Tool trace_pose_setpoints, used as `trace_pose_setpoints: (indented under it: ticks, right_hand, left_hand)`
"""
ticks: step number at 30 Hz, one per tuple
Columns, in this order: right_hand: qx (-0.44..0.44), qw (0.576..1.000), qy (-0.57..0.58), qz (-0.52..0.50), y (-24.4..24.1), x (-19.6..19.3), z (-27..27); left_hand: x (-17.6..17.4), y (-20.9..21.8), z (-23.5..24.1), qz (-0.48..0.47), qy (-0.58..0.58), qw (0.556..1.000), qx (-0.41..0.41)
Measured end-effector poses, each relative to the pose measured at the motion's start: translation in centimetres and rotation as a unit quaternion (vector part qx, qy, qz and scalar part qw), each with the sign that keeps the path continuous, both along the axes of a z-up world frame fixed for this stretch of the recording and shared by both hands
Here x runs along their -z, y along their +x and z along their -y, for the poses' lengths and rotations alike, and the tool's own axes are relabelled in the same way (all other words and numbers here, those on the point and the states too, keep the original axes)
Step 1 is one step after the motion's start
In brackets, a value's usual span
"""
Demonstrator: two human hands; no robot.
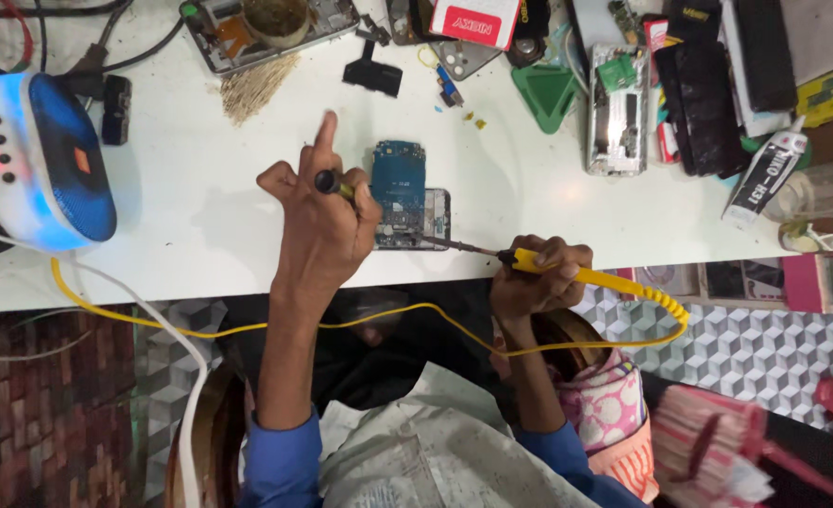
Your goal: The person uses a soldering iron and a desoldering pump to work on a mobile phone circuit board. They repeatedly heat solder joints and remove solder while holding the board steady.
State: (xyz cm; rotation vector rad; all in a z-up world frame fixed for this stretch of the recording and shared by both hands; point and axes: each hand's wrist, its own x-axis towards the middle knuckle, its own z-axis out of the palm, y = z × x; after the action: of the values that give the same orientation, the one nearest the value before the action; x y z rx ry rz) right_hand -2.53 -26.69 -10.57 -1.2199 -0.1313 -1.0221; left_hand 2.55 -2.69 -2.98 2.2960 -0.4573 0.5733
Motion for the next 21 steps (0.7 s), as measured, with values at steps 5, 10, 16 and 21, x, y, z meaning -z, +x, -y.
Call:
trace_pose_setpoints:
  ticks: [5,10,16,21]
  right_hand:
    - [-0.001,1.000,-0.023,-0.003,-0.1,-0.3,-0.1]
    - [-0.007,1.000,-0.013,-0.010,-0.1,-0.6,-0.4]
    - [0.014,1.000,-0.018,-0.003,0.0,-1.0,-0.5]
    - [0.021,1.000,0.006,-0.020,-0.1,-1.0,-0.3]
  left_hand:
    - [-0.8,0.1,0.0,0.028,0.021,0.999,-0.031]
    - [-1.3,0.0,0.2,0.051,0.031,0.998,-0.022]
    - [-2.0,-0.3,-0.2,0.019,0.016,1.000,0.001]
    - [-1.8,-0.5,0.0,-0.013,0.010,1.000,-0.020]
